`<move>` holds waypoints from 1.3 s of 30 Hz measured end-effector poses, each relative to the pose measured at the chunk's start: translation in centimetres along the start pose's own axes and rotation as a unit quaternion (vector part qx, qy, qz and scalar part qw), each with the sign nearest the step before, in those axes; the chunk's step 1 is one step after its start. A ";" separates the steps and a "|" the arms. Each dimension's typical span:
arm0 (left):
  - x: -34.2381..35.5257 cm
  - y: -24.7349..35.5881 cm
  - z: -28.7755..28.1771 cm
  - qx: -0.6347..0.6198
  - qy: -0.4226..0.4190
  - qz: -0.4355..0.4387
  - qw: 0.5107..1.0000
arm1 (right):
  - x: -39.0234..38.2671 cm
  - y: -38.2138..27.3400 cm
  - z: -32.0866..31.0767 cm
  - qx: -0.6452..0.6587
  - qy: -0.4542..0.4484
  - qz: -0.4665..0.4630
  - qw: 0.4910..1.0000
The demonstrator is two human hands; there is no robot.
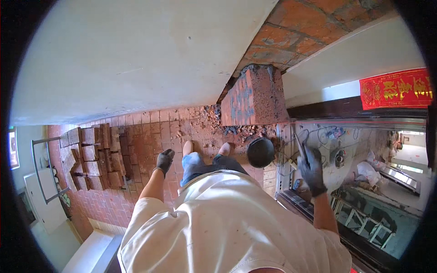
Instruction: Applying mortar and laying bricks to construct a small pillar or wall section.
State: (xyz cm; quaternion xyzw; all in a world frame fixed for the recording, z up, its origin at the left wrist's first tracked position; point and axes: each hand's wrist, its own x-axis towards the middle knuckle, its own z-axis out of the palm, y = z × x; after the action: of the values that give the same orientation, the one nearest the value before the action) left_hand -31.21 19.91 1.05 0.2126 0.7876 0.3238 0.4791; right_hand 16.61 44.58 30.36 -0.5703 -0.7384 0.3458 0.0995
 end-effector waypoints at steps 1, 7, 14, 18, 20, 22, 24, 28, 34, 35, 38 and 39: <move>0.5 -1.5 -0.9 -0.099 0.008 -0.048 0.994 | -3.2 3.4 1.1 0.020 -0.018 0.046 0.999; 2.2 -9.0 -9.6 -0.188 -0.003 -0.202 0.961 | -17.7 -1.7 11.1 0.062 0.021 0.206 0.976; 7.4 -7.0 -18.1 -0.225 -0.015 -0.188 0.956 | -6.8 -4.5 22.4 -0.072 0.044 -0.042 0.996; 10.0 -3.6 -20.4 -0.207 0.010 -0.095 0.974 | 4.0 -7.2 24.8 0.158 0.058 0.095 0.981; 9.3 -1.8 -21.2 -0.247 0.035 -0.090 0.964 | 6.2 -11.2 22.5 0.212 0.036 0.172 0.961; 9.2 -2.1 -22.4 -0.221 0.011 -0.073 0.973 | 7.3 -10.5 22.0 0.360 0.044 0.200 0.910; 8.2 -5.1 -23.5 -0.250 0.011 -0.062 0.966 | 7.4 -12.4 20.9 0.347 0.045 0.210 0.913; 5.5 -11.5 -24.1 -0.322 0.011 -0.137 0.937 | 6.8 -14.5 19.6 0.385 0.041 0.225 0.894; 3.2 -17.1 -23.8 -0.409 -0.042 -0.264 0.872 | 6.4 -15.5 19.9 0.406 0.068 0.209 0.887; 3.0 -16.3 -23.6 -0.410 -0.040 -0.266 0.872 | 6.3 -16.1 20.3 0.420 0.064 0.207 0.881; 3.2 -13.3 -23.0 -0.342 -0.013 -0.251 0.906 | 6.0 -14.9 21.7 0.450 0.074 0.211 0.865; 3.5 -11.9 -22.5 -0.317 0.010 -0.247 0.916 | 5.8 -14.1 22.3 0.460 0.086 0.217 0.857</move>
State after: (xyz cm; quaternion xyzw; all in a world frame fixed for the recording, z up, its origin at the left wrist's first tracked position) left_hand -53.14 6.89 -2.17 -0.1549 0.6755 0.4300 0.5786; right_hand -8.34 39.45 21.20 -0.6331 -0.3413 0.6084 0.3356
